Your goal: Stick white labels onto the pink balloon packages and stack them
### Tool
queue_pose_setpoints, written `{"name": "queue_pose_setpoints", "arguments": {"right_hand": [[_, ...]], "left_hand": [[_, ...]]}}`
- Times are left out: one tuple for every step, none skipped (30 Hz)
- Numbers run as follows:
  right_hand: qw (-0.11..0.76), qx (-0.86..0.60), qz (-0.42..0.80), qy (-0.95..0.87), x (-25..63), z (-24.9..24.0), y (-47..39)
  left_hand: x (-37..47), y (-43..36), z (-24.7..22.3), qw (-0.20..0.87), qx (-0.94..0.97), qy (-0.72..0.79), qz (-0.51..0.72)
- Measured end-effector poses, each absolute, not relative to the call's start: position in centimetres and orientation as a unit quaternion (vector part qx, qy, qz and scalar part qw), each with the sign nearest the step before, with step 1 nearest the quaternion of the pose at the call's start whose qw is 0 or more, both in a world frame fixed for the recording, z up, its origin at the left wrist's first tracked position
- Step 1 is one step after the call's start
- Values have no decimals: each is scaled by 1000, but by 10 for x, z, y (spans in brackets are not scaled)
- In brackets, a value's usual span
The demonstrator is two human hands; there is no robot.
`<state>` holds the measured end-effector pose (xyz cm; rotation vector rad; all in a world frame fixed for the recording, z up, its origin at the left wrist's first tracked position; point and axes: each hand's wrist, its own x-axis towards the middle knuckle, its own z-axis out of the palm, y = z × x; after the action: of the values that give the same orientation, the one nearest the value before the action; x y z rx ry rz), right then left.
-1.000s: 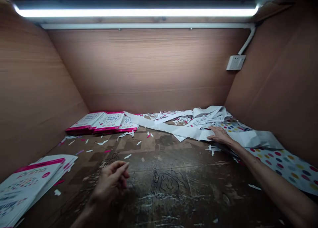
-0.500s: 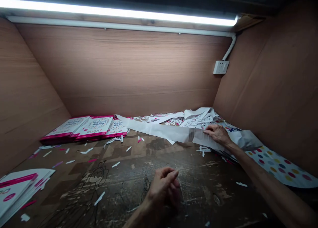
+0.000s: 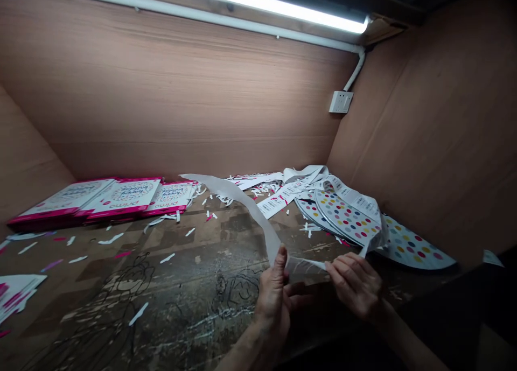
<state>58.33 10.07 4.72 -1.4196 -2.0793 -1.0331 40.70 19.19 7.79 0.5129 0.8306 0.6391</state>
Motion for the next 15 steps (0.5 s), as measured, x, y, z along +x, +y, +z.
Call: {"name": "queue_pose_setpoints", "arguments": {"right_hand": [[208,-514,-360,-750,575,44,97],[210,-516,-349,-753,566,41,94],[216,-513,-340,-758,557,39,92],[227,-505,-336,-762,546,38,92],[240,-497,-333,-764,536,36,93],[252,-490,-331,-766,527,35,94],[264,-483,-330,-767,518,34,96],[275,-478,-330,-766,509,33,99],[286,-476,-330,-763,502,31,102],[294,-478,-328,-760,496,30,105],[301,-481,-323,-758,491,29,108],[306,-485,-315,-756,486,28,110],[313,-492,-305,-753,482,27,112],[319,-499,-294,-750,478,28,114],[326,-507,-285,-745,474,28,114]], "left_hand": [[403,191,79,833,236,397,306],[400,192,79,829,238,401,310],[400,194,80,822,247,403,316],[400,197,79,814,262,402,328],[402,201,79,801,277,398,350],[405,205,77,784,290,396,380],[407,209,74,766,295,393,414],[409,214,71,750,291,394,444],[410,218,68,738,283,395,468],[410,222,64,733,270,395,483],[410,226,61,733,255,393,493],[408,229,59,736,239,390,498],[406,231,58,739,224,387,504],[404,234,58,741,209,383,510],[402,236,59,743,193,376,519]]}}
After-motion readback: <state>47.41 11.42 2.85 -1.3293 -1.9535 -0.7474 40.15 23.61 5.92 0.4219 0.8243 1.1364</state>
